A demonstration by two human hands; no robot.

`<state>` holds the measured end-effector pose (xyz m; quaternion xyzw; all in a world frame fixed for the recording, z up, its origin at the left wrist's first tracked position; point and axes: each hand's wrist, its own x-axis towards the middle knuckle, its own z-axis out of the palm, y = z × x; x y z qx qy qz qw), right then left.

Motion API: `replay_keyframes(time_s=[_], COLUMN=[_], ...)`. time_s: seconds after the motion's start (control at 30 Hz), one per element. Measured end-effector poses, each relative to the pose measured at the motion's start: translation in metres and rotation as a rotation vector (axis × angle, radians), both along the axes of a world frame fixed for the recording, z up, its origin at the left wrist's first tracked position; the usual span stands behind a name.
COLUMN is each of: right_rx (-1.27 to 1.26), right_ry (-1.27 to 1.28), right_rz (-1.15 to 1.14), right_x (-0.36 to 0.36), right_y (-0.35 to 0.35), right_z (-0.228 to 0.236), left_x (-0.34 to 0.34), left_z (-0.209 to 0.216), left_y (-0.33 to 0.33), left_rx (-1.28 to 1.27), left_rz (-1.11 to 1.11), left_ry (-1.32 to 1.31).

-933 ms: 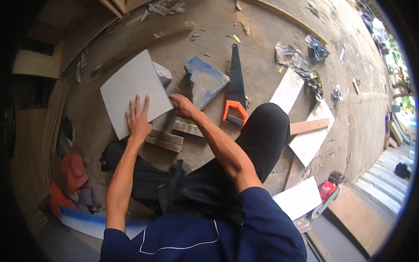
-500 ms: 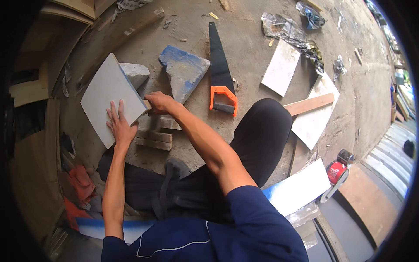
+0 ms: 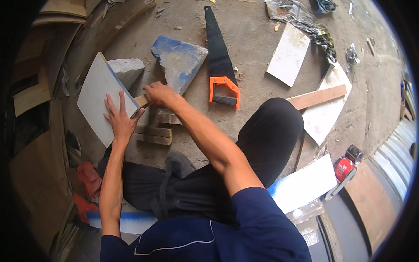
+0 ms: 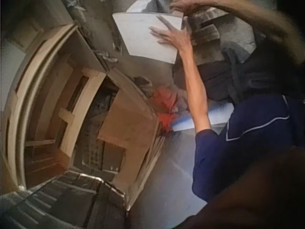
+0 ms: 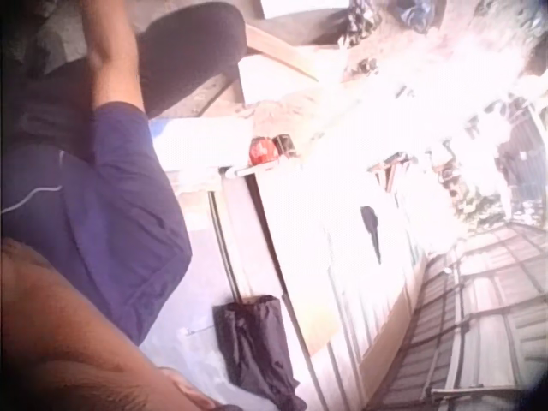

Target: The person sits on the floor and assembles a small wooden frame by cutting a wooden piece with a hand saw and then hammering nails into a white board to attach the pieces. The person uses a hammer and a hand saw to complete the assembly.

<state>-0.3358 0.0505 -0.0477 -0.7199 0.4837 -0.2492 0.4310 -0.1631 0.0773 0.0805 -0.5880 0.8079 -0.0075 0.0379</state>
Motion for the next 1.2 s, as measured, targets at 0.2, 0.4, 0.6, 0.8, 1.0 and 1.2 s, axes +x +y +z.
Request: replay_keyframes(time_s=[0.2, 0.4, 0.6, 0.8, 1.0, 1.2], right_rx=[0.164, 0.020, 0.015, 0.049, -0.073, -0.094], right_ry=[-0.321, -0.303, -0.075, -0.197, -0.283, -0.243], right_rz=[-0.330, -0.012, 0.142, 0.143, 0.170, 0.149], right_x=[-0.040, -0.026, 0.007, 0.008, 0.011, 0.007], right_y=[-0.011, -0.018, 0.004, 0.004, -0.001, 0.004], right_z=[-0.012, -0.007, 0.030, 0.037, 0.029, 0.037], left_x=[0.001, -0.001, 0.004, 0.006, 0.003, 0.000], left_z=[0.000, 0.000, -0.001, 0.000, 0.003, 0.006], left_y=[0.006, 0.006, 0.005, 0.006, 0.008, 0.005], left_rx=[0.001, 0.026, 0.036, 0.030, 0.041, 0.074], left_rz=[0.002, 0.006, 0.014, -0.012, -0.008, 0.021], left_ry=[-0.016, 0.002, -0.002, -0.008, -0.026, -0.038])
